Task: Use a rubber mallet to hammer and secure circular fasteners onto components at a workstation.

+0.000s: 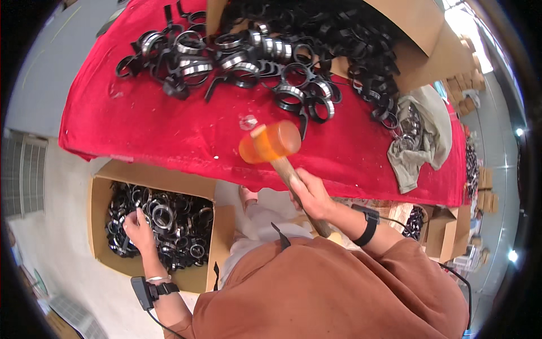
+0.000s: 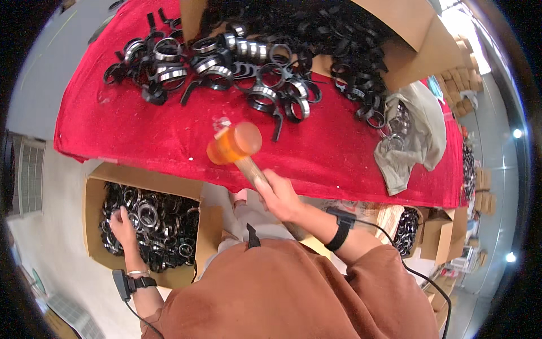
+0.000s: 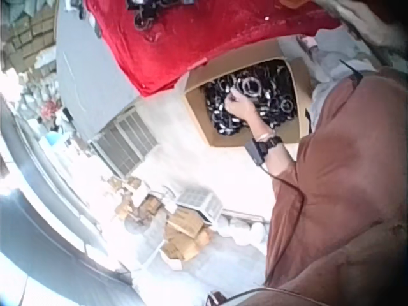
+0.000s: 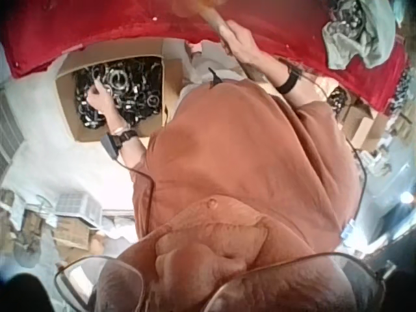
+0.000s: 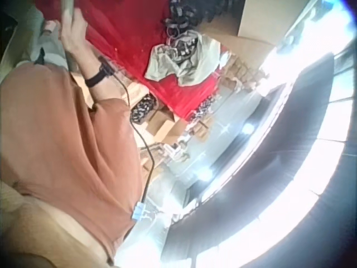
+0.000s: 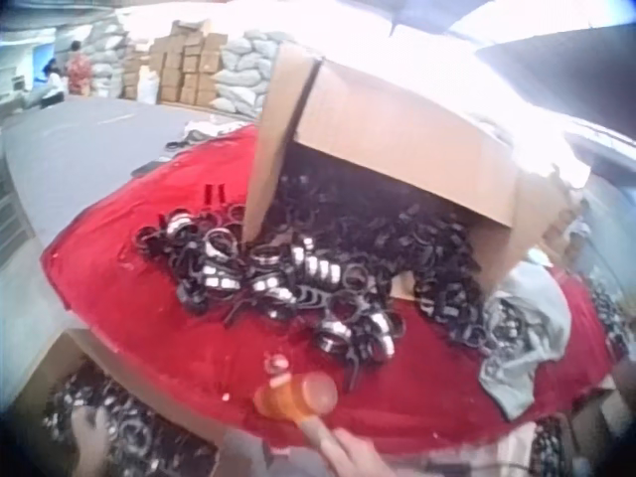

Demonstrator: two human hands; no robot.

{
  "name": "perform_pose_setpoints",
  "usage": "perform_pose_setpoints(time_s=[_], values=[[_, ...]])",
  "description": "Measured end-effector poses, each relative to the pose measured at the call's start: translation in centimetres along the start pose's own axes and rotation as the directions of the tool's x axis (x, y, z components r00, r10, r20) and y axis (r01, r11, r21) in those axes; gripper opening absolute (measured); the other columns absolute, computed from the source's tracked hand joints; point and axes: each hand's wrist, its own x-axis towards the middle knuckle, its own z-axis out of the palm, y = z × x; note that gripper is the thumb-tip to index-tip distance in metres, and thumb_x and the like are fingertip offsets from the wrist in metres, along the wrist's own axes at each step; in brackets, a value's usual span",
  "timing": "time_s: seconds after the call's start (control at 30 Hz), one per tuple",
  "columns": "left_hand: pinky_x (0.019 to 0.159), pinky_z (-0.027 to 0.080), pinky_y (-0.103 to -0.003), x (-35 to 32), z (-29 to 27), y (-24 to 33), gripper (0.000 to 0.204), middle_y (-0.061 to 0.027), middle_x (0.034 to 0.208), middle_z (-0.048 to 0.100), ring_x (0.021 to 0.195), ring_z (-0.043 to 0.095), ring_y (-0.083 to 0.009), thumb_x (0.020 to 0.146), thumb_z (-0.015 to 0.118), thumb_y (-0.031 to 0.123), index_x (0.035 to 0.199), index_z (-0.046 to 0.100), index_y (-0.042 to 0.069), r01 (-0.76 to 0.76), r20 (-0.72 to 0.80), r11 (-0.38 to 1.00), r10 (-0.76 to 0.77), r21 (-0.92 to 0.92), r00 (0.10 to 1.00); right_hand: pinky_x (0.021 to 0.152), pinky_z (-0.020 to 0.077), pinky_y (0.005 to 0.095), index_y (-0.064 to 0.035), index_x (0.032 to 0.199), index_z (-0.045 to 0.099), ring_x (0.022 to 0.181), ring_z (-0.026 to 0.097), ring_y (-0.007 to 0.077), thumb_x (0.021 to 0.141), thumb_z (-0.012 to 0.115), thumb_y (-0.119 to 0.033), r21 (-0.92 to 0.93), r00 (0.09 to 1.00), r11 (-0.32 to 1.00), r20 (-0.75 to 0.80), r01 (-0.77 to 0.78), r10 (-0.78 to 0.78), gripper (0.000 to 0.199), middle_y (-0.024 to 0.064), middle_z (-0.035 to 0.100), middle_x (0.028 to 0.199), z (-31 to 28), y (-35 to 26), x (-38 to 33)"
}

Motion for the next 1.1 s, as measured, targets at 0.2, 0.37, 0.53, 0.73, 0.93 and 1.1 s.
perform_pose_setpoints(time_s=[0.2, 0.37, 0.53, 0.73, 0.93, 1.1], values=[[0.064, 0.05, -0.041, -5.4, 10.4, 25.2, 0.025, -0.0136, 0.076, 0.062, 0.074, 0.062, -0.0296, 0.079, 0.065, 0.03, 0.079, 0.063, 0.006, -0.693, 0.173, 0.638, 0.765, -0.336, 0.621, 0.049, 0.0443, 0.0297, -0.0015, 0.089, 0.048, 0.053, 0.052, 0.0125, 0.093, 0.043, -0.031, 0.036, 0.98, 0.983, -0.072, -0.181, 0.183, 0.03, 0.0048, 0.052, 0.062, -2.4, 5.2, -4.6], [0.068, 0.051, -0.043, -9.5, 18.6, 33.4, 0.043, -0.0173, 0.084, 0.064, 0.078, 0.063, -0.0344, 0.075, 0.066, 0.043, 0.087, 0.06, 0.002, -0.772, 0.579, 0.623, 0.678, -0.126, 0.453, 0.05, 0.0442, 0.0287, 0.0001, 0.097, 0.05, 0.054, 0.051, 0.0115, 0.093, 0.042, -0.024, 0.096, 0.968, 0.978, -0.153, -0.186, 0.199, 0.025, 0.0049, 0.052, 0.065, -3.9, 6.9, -8.1], [0.07, 0.051, -0.043, -9.3, 19.0, 32.3, 0.031, -0.0193, 0.085, 0.062, 0.081, 0.063, -0.0348, 0.077, 0.064, 0.028, 0.089, 0.06, 0.0, -0.715, 0.645, 0.69, 0.599, -0.115, 0.474, 0.048, 0.043, 0.0269, -0.0007, 0.092, 0.049, 0.053, 0.05, 0.0107, 0.094, 0.042, -0.026, 0.237, 0.949, 0.953, -0.203, -0.19, 0.24, 0.026, 0.0045, 0.052, 0.065, -4.4, 7.1, -9.2], [0.068, 0.047, -0.038, -5.0, 8.3, 19.5, 0.012, -0.0167, 0.08, 0.058, 0.075, 0.06, -0.0331, 0.083, 0.05, 0.004, 0.094, 0.05, 0.0, -0.282, 0.567, 0.846, 0.518, -0.453, 0.64, 0.045, 0.0406, 0.0255, -0.0017, 0.087, 0.046, 0.05, 0.048, 0.01, 0.095, 0.041, -0.025, 0.158, 0.975, 0.986, -0.202, -0.057, 0.089, 0.025, 0.0033, 0.049, 0.061, -4.5, 5.7, -6.1], [0.065, 0.042, -0.033, -5.3, 4.9, 10.9, 0.024, -0.0143, 0.074, 0.051, 0.069, 0.049, -0.02, 0.092, 0.049, 0.022, 0.09, 0.049, -0.002, -0.141, 0.43, 0.863, 0.376, -0.485, 0.821, 0.045, 0.0409, 0.0238, -0.0031, 0.091, 0.046, 0.05, 0.048, 0.009, 0.096, 0.04, -0.025, 0.074, 0.998, 0.996, -0.045, 0.045, -0.042, 0.023, 0.0023, 0.05, 0.065, -1.1, 1.4, -1.6], [0.063, 0.041, -0.033, -5.0, 8.7, 9.9, 0.039, -0.0124, 0.065, 0.052, 0.064, 0.047, -0.0186, 0.091, 0.051, 0.032, 0.075, 0.052, -0.003, 0.041, 0.343, 0.828, 0.186, -0.559, 0.921, 0.047, 0.0412, 0.0233, -0.0014, 0.097, 0.048, 0.052, 0.049, 0.0086, 0.096, 0.04, -0.024, -0.018, 0.989, 0.992, 0.071, 0.128, -0.126, 0.024, 0.0023, 0.05, 0.067, 2.8, -0.8, 1.0]])
